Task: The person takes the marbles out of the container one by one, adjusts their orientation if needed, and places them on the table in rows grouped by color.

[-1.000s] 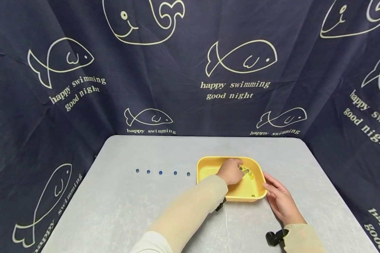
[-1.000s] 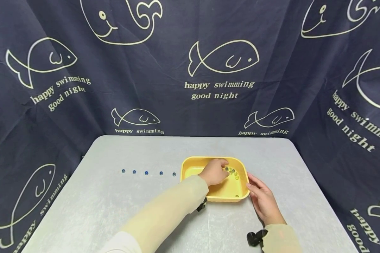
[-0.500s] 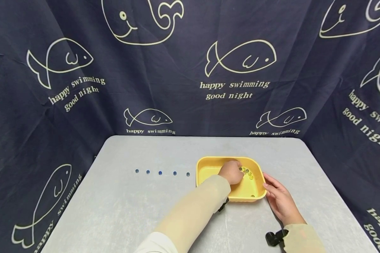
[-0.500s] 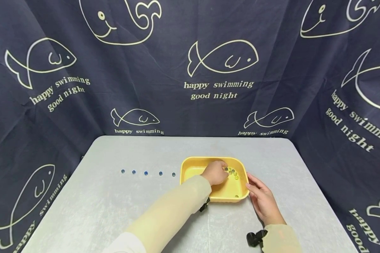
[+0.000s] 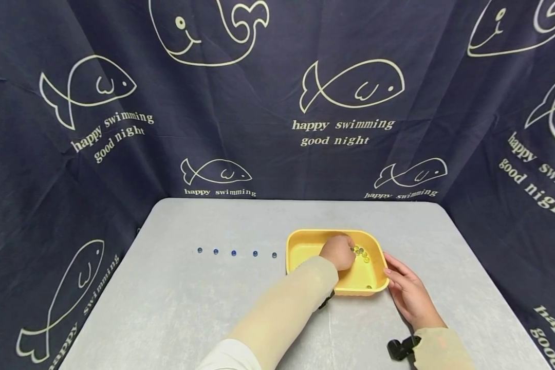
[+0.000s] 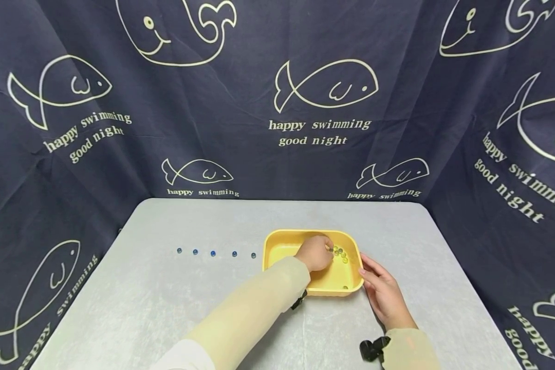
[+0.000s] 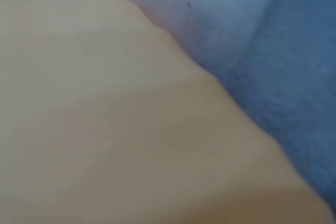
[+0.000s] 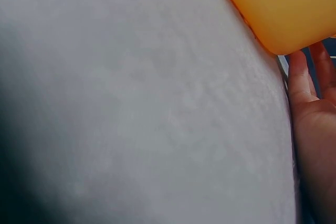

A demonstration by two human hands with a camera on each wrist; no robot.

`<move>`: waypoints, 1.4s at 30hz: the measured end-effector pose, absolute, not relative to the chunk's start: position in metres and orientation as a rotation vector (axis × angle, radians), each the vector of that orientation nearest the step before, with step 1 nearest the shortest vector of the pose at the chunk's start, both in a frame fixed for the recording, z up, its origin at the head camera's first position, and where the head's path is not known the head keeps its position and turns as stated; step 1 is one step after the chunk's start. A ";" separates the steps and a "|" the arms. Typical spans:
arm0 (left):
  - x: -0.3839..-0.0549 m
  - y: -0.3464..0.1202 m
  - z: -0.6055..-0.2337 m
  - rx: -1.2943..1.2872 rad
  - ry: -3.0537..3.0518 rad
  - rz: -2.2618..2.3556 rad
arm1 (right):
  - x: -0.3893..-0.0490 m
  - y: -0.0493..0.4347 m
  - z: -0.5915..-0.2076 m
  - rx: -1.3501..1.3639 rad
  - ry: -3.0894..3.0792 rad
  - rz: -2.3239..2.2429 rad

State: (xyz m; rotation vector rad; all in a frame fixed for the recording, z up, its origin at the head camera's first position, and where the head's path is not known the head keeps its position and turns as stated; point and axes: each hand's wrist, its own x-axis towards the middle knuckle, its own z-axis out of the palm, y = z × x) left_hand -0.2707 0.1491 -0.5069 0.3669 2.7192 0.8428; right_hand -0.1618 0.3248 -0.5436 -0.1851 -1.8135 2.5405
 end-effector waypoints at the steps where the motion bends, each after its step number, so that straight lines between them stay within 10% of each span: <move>1: -0.270 0.149 -0.506 0.371 2.728 0.833 | -0.162 0.325 -0.544 -0.187 -1.818 2.537; 42: -0.239 0.105 -0.472 0.701 2.536 1.189 | -0.161 0.325 -0.546 -0.228 -1.895 2.510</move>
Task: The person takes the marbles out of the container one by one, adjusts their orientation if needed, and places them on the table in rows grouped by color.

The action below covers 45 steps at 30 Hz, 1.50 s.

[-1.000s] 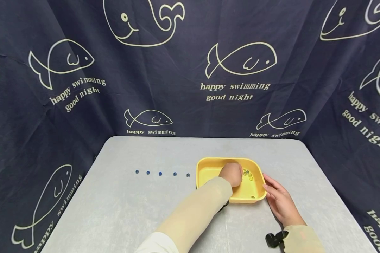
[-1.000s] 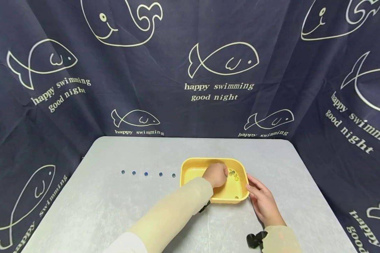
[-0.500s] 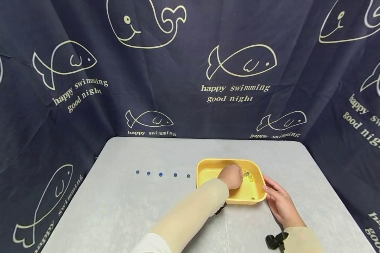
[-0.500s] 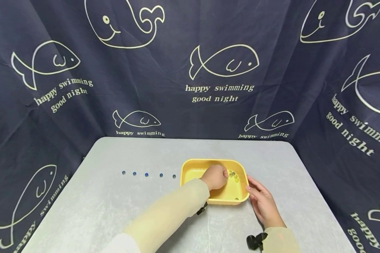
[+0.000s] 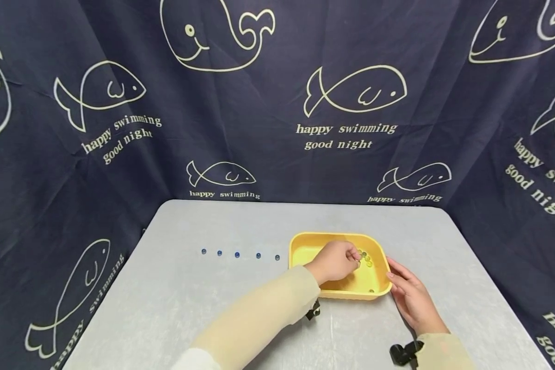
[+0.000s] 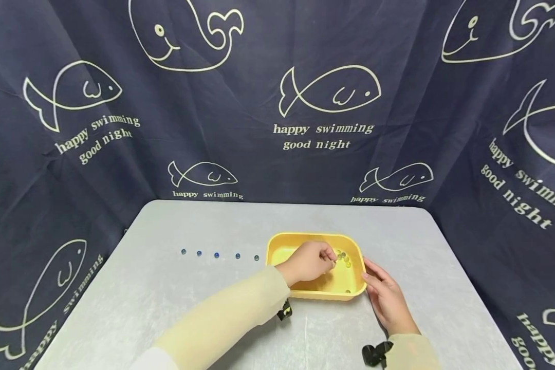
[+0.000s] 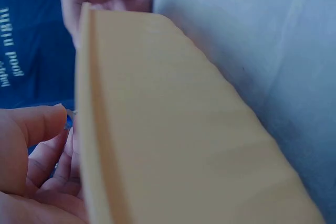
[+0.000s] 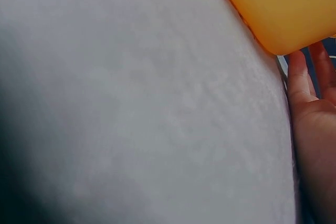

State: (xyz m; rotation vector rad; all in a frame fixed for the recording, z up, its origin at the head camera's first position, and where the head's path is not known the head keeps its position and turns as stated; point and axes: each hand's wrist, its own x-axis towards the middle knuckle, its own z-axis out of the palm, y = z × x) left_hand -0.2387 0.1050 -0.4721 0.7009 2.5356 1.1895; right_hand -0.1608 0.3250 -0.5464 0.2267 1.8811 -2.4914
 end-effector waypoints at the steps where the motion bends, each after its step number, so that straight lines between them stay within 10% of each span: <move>1: -0.237 0.102 -0.471 0.708 2.525 1.215 | -0.161 0.325 -0.546 0.222 1.878 -2.497; 45: -0.217 -0.135 -0.481 0.361 2.616 1.732 | -0.161 0.324 -0.541 0.254 1.879 -2.486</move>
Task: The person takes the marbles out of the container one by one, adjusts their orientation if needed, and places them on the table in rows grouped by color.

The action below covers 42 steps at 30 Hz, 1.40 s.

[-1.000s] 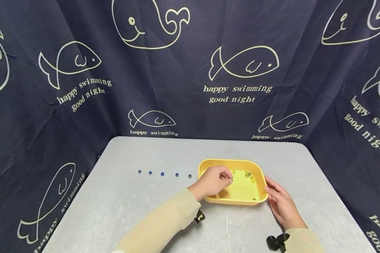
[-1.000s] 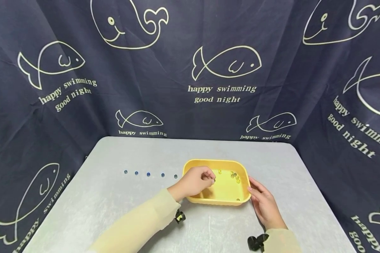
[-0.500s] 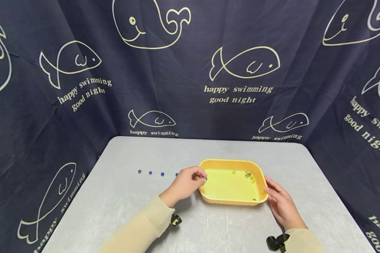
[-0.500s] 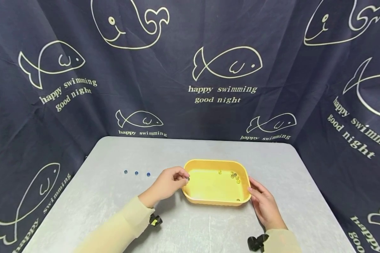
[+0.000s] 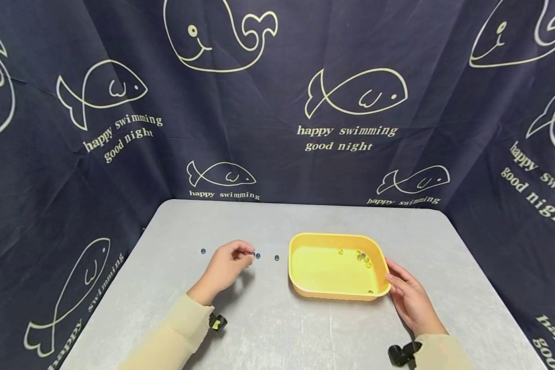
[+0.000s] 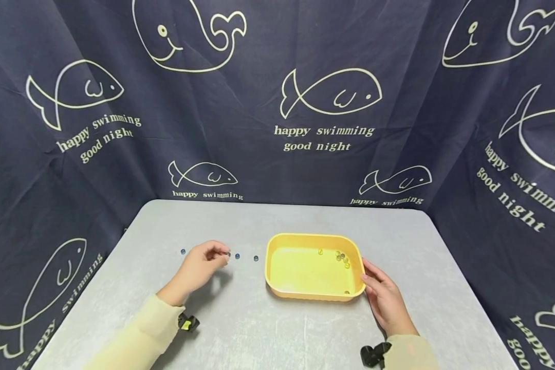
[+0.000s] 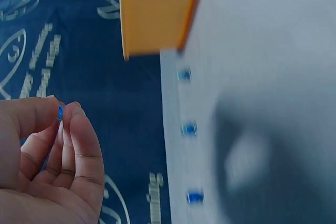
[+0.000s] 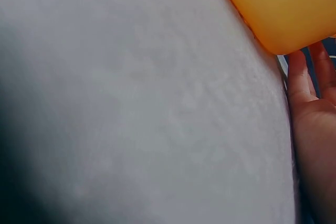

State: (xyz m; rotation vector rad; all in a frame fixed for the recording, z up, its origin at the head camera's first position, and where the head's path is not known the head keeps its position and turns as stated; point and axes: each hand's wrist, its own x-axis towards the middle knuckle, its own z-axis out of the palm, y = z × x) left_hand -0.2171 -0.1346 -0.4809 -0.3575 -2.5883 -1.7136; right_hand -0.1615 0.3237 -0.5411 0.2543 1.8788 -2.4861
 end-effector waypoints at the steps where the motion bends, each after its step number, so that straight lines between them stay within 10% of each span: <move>1: -0.218 -0.142 -0.482 -0.334 -2.576 -1.716 | -0.162 0.324 -0.541 0.255 1.878 -2.486; 42: -0.255 -0.270 -0.528 0.454 -2.512 -1.637 | -0.161 0.324 -0.541 0.241 1.877 -2.493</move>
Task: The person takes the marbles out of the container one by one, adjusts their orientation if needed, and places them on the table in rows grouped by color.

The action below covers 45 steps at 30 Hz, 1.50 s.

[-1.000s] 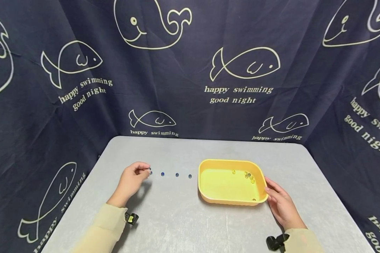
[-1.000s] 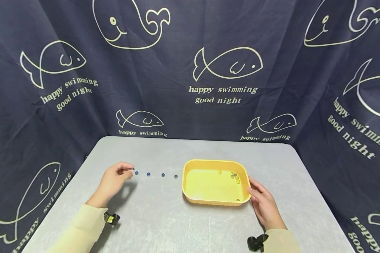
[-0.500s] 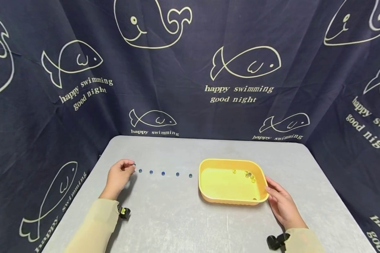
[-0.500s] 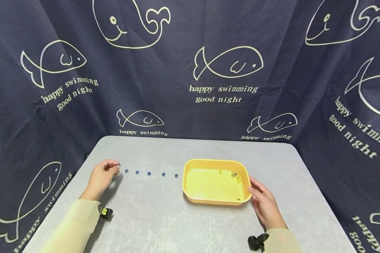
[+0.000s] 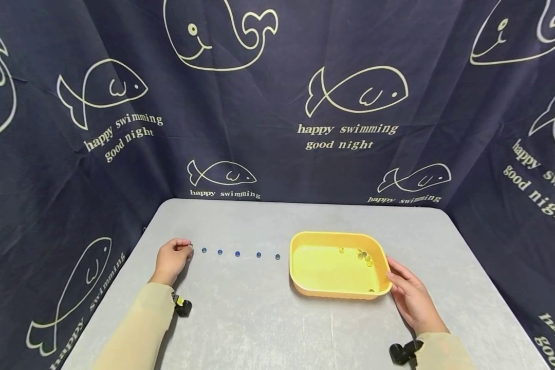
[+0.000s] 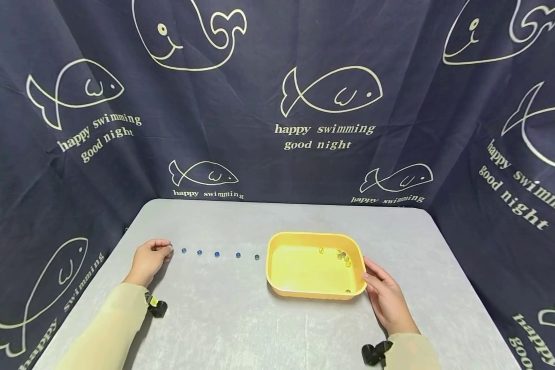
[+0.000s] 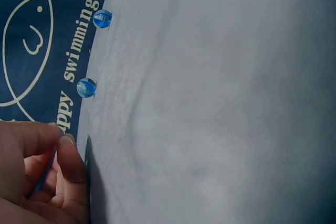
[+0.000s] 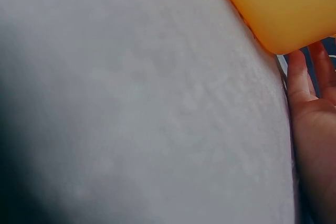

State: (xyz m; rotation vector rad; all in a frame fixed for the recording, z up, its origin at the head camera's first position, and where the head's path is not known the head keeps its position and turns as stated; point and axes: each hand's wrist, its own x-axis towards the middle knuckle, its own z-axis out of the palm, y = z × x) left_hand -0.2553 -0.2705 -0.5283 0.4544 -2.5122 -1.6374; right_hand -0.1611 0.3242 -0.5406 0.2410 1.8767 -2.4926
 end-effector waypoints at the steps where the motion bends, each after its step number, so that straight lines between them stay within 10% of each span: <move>1: -0.255 -0.270 -0.528 0.468 -2.516 -1.637 | -0.161 0.324 -0.541 0.241 1.876 -2.492; 45: -0.259 -0.267 -0.526 0.497 -2.726 -1.246 | -0.155 0.323 -0.544 0.230 1.900 -2.480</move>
